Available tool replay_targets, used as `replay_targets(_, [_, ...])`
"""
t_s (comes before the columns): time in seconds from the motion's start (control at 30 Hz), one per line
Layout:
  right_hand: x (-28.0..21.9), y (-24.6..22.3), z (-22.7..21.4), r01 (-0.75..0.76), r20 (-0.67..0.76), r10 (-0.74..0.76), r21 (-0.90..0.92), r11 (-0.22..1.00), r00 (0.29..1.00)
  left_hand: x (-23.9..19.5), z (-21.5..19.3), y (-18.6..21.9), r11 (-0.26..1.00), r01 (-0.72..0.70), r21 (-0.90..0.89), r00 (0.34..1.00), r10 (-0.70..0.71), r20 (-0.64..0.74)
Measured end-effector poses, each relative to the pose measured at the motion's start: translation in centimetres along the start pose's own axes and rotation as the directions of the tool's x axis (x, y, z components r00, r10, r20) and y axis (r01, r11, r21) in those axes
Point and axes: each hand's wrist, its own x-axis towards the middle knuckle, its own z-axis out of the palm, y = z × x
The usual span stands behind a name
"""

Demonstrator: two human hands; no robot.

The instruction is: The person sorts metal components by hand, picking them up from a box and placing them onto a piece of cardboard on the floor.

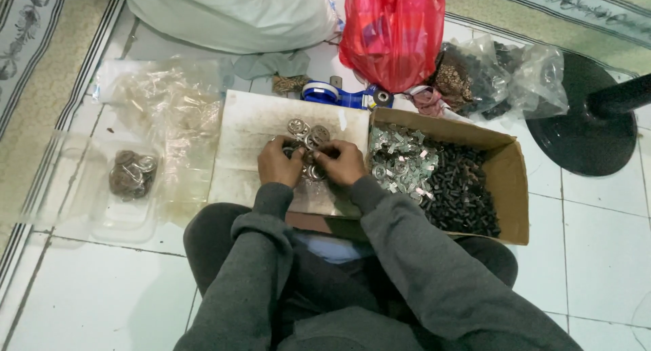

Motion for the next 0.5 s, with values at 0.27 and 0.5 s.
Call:
replay_targets(0.27, [-1.3, 1.5, 0.0, -0.007, -0.029, 0.007, 0.011, 1.0, 1.0, -0.8, -0.2, 0.2, 0.985, -0.041, 0.165, 0.998, 0.047, -0.032])
replay_targets(0.5, [-5.9, -4.9, -2.0, 0.267, 0.13, -0.284, 0.135, 0.954, 0.95, -2.6, -0.8, 2.1, 0.901, -0.102, 0.421, 0.995, 0.086, 0.057])
